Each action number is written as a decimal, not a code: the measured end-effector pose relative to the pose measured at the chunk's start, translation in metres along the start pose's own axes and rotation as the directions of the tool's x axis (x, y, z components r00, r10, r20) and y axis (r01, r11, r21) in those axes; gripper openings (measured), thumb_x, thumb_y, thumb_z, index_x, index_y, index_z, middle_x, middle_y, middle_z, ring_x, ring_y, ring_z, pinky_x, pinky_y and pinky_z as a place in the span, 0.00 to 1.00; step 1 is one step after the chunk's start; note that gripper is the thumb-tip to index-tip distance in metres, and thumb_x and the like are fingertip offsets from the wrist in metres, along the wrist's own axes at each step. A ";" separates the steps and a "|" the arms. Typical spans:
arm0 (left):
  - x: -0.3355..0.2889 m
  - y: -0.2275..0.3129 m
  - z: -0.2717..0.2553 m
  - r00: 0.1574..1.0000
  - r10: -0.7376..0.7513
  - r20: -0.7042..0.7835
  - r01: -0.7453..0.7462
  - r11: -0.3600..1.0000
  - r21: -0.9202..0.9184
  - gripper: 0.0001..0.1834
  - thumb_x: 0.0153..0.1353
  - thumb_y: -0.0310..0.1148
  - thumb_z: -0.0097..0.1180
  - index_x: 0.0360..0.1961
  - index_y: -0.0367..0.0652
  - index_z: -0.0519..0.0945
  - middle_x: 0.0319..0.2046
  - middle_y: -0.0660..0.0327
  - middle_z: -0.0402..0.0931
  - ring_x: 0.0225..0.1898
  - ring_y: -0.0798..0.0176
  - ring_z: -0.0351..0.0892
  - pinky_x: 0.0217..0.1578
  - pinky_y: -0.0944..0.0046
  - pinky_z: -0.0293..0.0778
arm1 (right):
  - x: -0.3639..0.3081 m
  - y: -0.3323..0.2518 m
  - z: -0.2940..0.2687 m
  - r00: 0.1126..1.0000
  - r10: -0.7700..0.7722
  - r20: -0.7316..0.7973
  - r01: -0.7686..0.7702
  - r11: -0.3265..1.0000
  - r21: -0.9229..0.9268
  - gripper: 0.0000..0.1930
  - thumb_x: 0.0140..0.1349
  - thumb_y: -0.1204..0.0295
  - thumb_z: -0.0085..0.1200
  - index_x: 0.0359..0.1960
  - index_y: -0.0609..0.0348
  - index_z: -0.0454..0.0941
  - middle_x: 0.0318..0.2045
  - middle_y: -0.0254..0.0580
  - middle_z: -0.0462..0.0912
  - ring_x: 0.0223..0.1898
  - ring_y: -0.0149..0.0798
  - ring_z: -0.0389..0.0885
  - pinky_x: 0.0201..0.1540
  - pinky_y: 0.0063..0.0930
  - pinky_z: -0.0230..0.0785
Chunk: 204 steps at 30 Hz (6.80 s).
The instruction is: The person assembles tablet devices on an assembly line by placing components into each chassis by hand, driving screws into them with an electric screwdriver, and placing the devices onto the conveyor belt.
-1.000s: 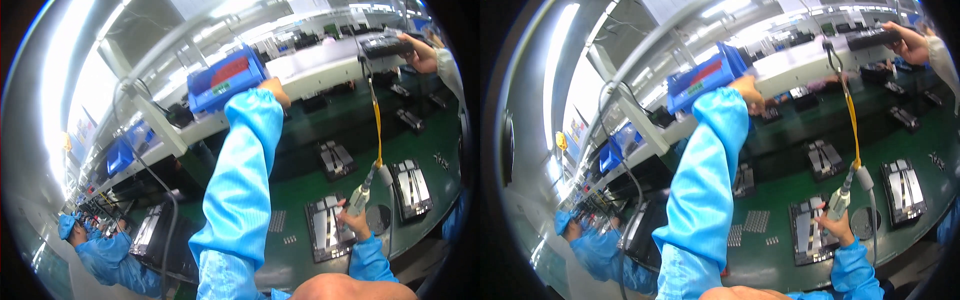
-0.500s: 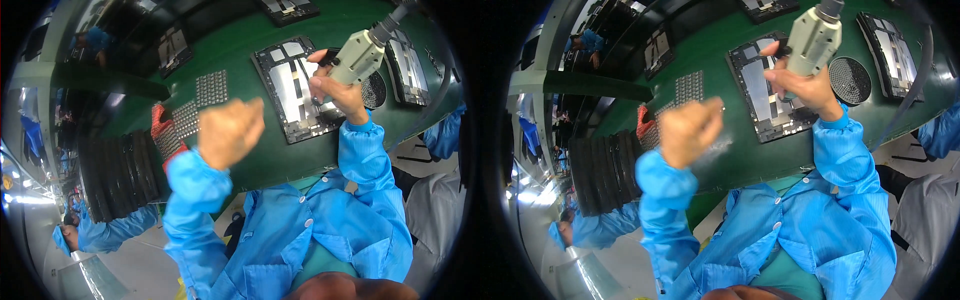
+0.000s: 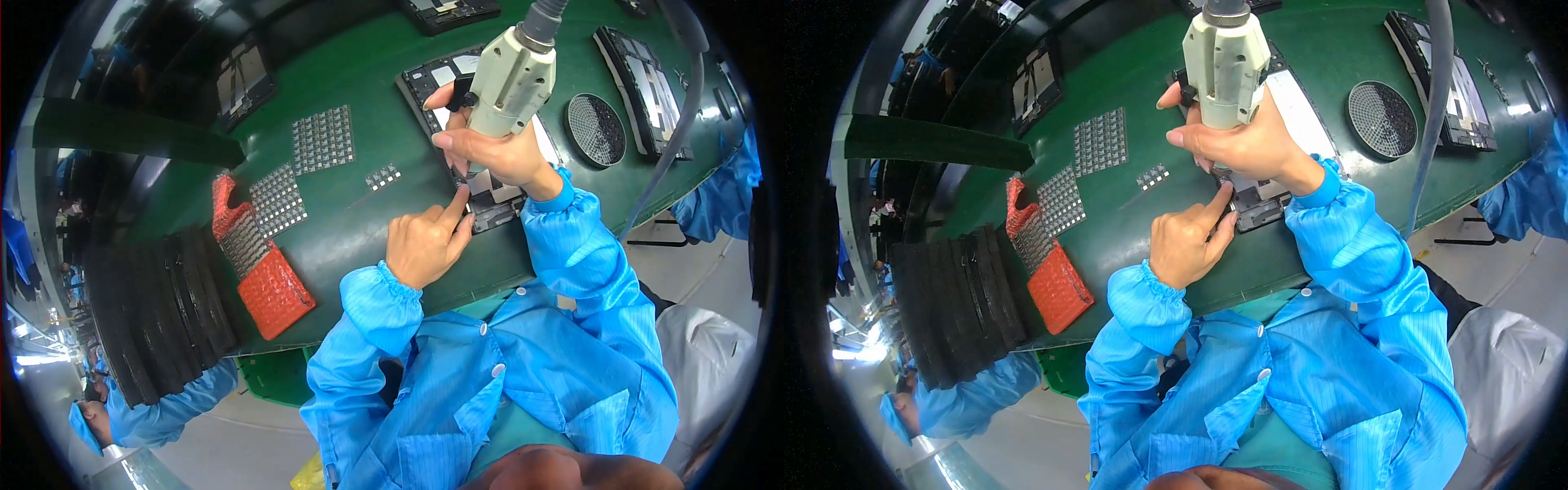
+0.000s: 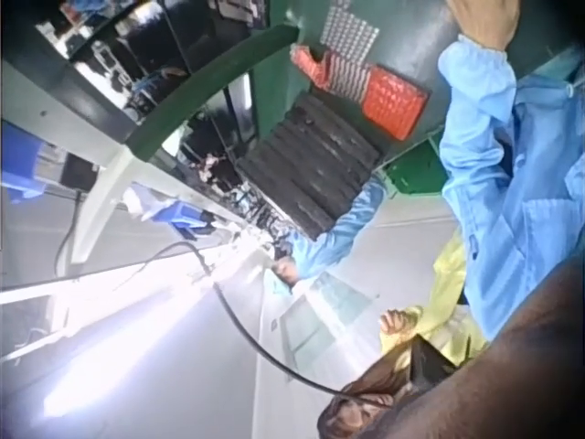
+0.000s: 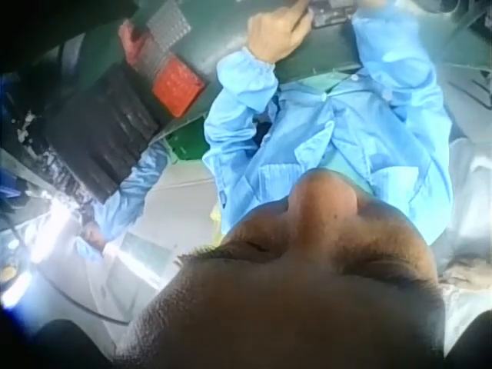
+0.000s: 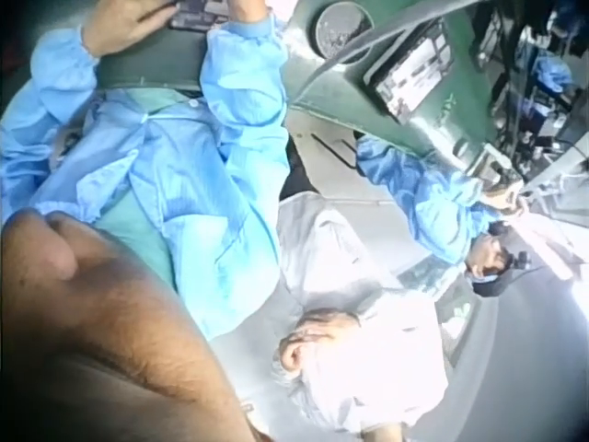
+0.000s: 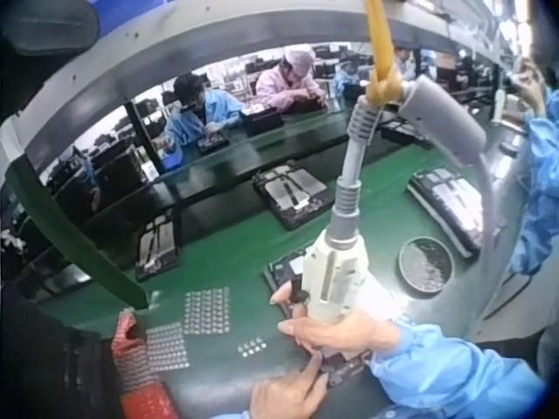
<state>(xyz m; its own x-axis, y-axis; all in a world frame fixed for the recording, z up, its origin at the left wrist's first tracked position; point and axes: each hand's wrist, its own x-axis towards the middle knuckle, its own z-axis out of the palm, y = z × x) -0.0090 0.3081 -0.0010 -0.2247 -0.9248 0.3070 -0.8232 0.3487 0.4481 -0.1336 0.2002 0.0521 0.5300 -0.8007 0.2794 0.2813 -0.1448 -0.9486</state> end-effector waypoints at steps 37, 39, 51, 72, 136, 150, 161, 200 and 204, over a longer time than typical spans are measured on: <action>0.000 0.000 0.005 0.988 0.116 -0.105 -0.126 0.988 -0.092 0.20 0.40 0.30 0.65 0.38 0.38 0.79 0.23 0.57 0.75 0.28 0.58 0.75 0.27 0.62 0.71 | -0.032 -0.046 -0.119 0.884 -0.346 -0.315 0.301 0.936 -0.184 0.19 0.49 0.77 0.57 0.43 0.70 0.69 0.13 0.35 0.69 0.14 0.28 0.68 0.19 0.22 0.63; 0.009 0.009 0.002 0.948 0.231 -0.219 -0.234 0.972 0.009 0.20 0.38 0.32 0.67 0.36 0.39 0.80 0.33 0.54 0.76 0.39 0.52 0.75 0.39 0.55 0.70 | -0.042 -0.043 -0.145 0.874 -0.283 -0.395 0.251 0.959 -0.131 0.16 0.50 0.77 0.56 0.40 0.68 0.69 0.14 0.35 0.69 0.14 0.29 0.68 0.19 0.24 0.63; 0.024 0.021 0.025 0.962 0.271 -0.017 -0.270 0.962 0.022 0.21 0.40 0.32 0.64 0.38 0.38 0.79 0.44 0.49 0.75 0.51 0.44 0.70 0.52 0.43 0.60 | -0.040 -0.019 -0.170 0.869 -0.233 -0.436 0.157 0.966 -0.204 0.14 0.49 0.81 0.58 0.38 0.67 0.72 0.15 0.33 0.73 0.14 0.25 0.72 0.16 0.16 0.64; 0.008 0.024 0.023 0.921 0.382 -0.068 -0.386 0.921 -0.058 0.11 0.39 0.17 0.62 0.28 0.36 0.80 0.37 0.50 0.78 0.45 0.48 0.77 0.48 0.51 0.71 | -0.038 -0.013 -0.169 0.878 -0.167 -0.448 0.083 0.976 -0.201 0.14 0.47 0.77 0.61 0.36 0.64 0.73 0.16 0.32 0.73 0.15 0.25 0.71 0.17 0.18 0.64; 0.192 -0.097 0.057 0.920 0.367 -0.138 -0.356 0.929 0.103 0.15 0.48 0.29 0.56 0.40 0.38 0.76 0.43 0.52 0.73 0.48 0.51 0.71 0.46 0.59 0.70 | -0.030 -0.008 -0.035 0.977 -0.003 0.215 -0.056 0.962 0.267 0.21 0.45 0.73 0.66 0.40 0.63 0.72 0.18 0.28 0.72 0.20 0.20 0.69 0.24 0.18 0.62; 0.240 -0.134 -0.023 0.947 -0.236 0.217 0.052 0.782 0.622 0.38 0.36 0.27 0.60 0.53 0.35 0.61 0.53 0.45 0.63 0.55 0.44 0.62 0.54 0.55 0.64 | -0.032 0.013 -0.036 0.988 -0.084 0.128 0.063 0.986 0.157 0.16 0.44 0.70 0.61 0.35 0.64 0.73 0.27 0.46 0.80 0.29 0.36 0.79 0.32 0.29 0.70; 0.206 -0.199 -0.049 0.962 -0.222 -0.158 0.271 0.701 0.660 0.28 0.37 0.23 0.53 0.46 0.38 0.70 0.44 0.47 0.71 0.48 0.45 0.69 0.47 0.53 0.68 | -0.031 0.016 -0.032 0.987 -0.142 0.074 0.135 0.986 0.098 0.16 0.43 0.69 0.57 0.33 0.65 0.73 0.27 0.49 0.80 0.29 0.44 0.79 0.31 0.34 0.69; 0.036 -0.080 -0.039 0.878 -0.441 0.184 0.459 0.886 -0.070 0.18 0.35 0.31 0.70 0.28 0.35 0.79 0.27 0.55 0.77 0.33 0.59 0.78 0.33 0.64 0.73 | -0.046 -0.004 -0.134 0.864 -0.134 -0.485 -0.002 0.963 -0.269 0.18 0.53 0.75 0.56 0.47 0.62 0.72 0.18 0.26 0.68 0.18 0.20 0.63 0.21 0.15 0.54; 0.034 -0.086 -0.055 0.793 -0.560 0.241 0.606 0.764 -0.222 0.15 0.37 0.27 0.71 0.25 0.34 0.77 0.23 0.59 0.77 0.24 0.70 0.77 0.27 0.72 0.73 | -0.031 0.012 -0.128 0.902 -0.165 -0.399 0.065 0.966 -0.252 0.17 0.54 0.75 0.56 0.46 0.64 0.71 0.18 0.27 0.68 0.17 0.20 0.64 0.20 0.14 0.53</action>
<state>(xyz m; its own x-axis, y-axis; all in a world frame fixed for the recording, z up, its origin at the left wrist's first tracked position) 0.0825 0.2549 0.0175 0.1570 -0.9651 -0.2094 -0.6491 -0.2606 0.7147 -0.2496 0.1487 0.0133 0.1129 -0.9302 0.3492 0.1048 -0.3383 -0.9352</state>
